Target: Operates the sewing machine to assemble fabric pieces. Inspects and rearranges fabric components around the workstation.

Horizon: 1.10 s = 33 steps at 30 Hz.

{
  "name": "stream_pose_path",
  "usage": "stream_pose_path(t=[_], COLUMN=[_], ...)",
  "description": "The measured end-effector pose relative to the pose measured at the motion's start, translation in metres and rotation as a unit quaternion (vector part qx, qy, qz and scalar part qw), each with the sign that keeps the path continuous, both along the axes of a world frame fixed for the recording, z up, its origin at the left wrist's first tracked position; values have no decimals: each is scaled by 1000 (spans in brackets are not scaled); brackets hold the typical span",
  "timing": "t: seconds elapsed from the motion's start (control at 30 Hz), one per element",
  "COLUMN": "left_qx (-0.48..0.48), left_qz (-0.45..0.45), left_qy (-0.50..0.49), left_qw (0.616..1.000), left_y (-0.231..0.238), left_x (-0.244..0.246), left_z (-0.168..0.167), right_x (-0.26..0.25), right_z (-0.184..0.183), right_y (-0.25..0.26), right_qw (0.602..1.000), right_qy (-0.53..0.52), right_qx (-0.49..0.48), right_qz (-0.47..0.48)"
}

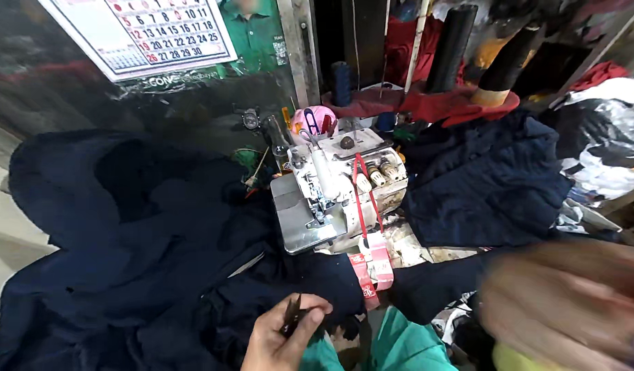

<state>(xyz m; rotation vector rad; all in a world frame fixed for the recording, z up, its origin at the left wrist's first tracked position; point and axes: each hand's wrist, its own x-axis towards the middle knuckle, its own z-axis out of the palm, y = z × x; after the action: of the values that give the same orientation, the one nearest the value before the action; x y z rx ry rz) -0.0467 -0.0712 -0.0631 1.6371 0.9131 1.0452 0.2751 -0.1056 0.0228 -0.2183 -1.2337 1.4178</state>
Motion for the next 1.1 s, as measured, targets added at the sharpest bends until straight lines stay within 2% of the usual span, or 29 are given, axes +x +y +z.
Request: stream_pose_path(t=[0.03,0.07,0.1,0.13,0.17,0.23,0.3,0.43,0.5,0.6,0.67,0.73,0.83,0.9,1.0,1.1], left_qx=[-2,-4,-4,-6,-11,-33,-46,-25,-2,66,141,184,89,58,58,87], left_qz=[16,30,41,48,53,59,58,10,6,116,200,237,141,98,78,78], left_qy=[-8,-10,-7,-3,0,1,11,91,159,224,276,369,534,590,604,539], left_qw=[1000,999,999,999,999,998,997,995,987,965,929,880,829,799,791,834], left_y=[1,1,0,-1,-3,-10,-16,-12,-3,22,51,87,129,139,147,166], left_x=[-4,-10,-16,-23,-30,-40,-43,-43,-59,-85,-94,-96,-88,-82,-91,-114], left_z=[-3,-5,-7,-8,-10,-18,-26,-25,-15,26,44,41,17,5,14,50], right_x=[-10,-19,-25,-28,-28,-28,-29,-27,-24,-18,-16,-18,-19,-15,-6,7], right_z=[-27,-55,-84,-104,-113,-107,-97,-98,-107,-120,-128,-131,-129,-121,-115,-132], right_y=[26,50,68,77,80,76,72,65,58,46,41,40,39,35,29,31], right_qw=[992,962,913,876,863,851,814,758,764,785,785,788,794,793,786,799], right_qy=[-83,-198,-314,-384,-405,-420,-459,-523,-529,-513,-504,-492,-477,-478,-475,-458], right_qx=[-52,-103,-127,-135,-131,-95,-55,16,23,4,-7,-12,-5,-8,-32,-9], right_qz=[-77,-157,-225,-259,-272,-301,-352,-390,-368,-347,-360,-370,-377,-378,-395,-389])
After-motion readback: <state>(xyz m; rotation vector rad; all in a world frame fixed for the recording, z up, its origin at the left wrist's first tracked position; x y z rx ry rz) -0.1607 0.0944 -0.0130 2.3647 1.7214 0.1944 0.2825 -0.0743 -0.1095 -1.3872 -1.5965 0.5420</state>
